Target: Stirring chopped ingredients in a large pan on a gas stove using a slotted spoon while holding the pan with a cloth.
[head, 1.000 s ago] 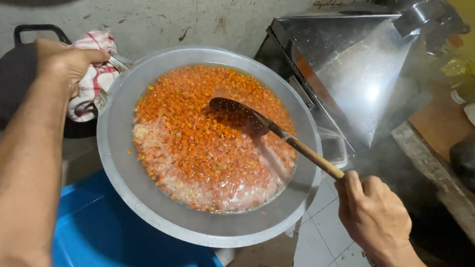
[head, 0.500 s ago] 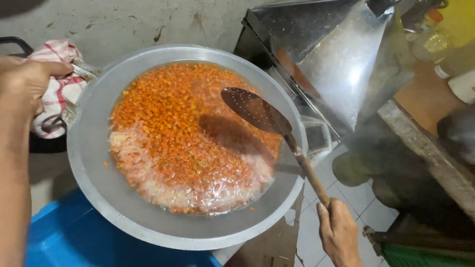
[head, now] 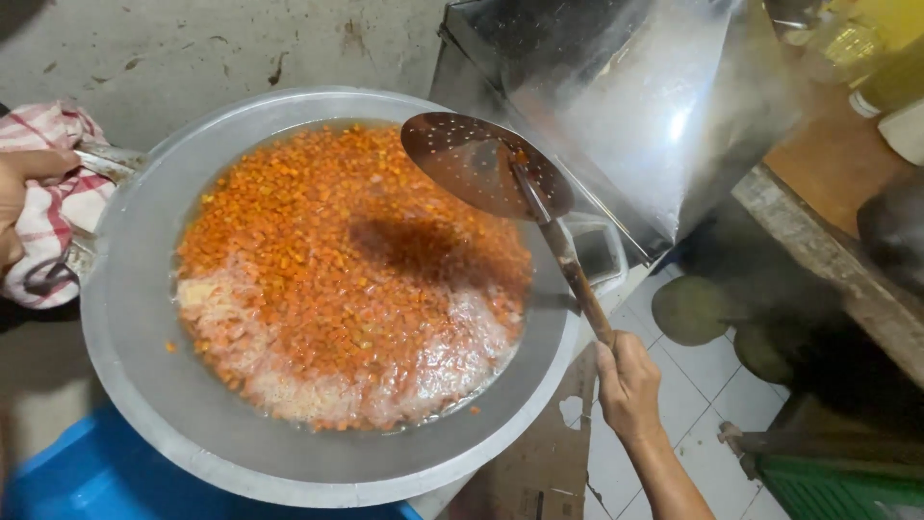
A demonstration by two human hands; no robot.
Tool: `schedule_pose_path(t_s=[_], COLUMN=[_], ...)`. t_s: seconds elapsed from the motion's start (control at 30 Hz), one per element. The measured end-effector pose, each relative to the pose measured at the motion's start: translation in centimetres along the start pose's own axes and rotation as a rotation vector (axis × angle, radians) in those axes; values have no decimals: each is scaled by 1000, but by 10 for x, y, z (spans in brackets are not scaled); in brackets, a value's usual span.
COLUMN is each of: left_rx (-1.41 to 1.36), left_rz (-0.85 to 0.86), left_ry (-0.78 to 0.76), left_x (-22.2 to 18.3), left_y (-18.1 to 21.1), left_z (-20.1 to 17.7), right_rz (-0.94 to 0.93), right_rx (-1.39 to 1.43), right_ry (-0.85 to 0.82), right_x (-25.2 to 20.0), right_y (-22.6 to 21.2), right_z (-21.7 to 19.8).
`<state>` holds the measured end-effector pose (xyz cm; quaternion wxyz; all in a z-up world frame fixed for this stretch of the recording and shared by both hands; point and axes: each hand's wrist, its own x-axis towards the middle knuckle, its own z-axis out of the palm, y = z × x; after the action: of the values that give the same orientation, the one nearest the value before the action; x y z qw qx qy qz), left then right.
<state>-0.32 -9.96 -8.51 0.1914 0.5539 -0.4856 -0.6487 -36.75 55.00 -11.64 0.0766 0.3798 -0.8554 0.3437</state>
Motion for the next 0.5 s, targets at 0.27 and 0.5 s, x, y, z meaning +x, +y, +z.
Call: schedule_pose_path(t_s=[0.27,0.5], left_rx=[-164,-206], left_rz=[174,307], left_ry=[59,318], left_x=[15,-55], left_y=[-6,18], left_z=[-5,27], right_rz=[22,115], right_rx=[-113,-533], right_ry=[-109,-263], right_x=[12,61], right_y=[-21,-92], right_z=[-37,-91])
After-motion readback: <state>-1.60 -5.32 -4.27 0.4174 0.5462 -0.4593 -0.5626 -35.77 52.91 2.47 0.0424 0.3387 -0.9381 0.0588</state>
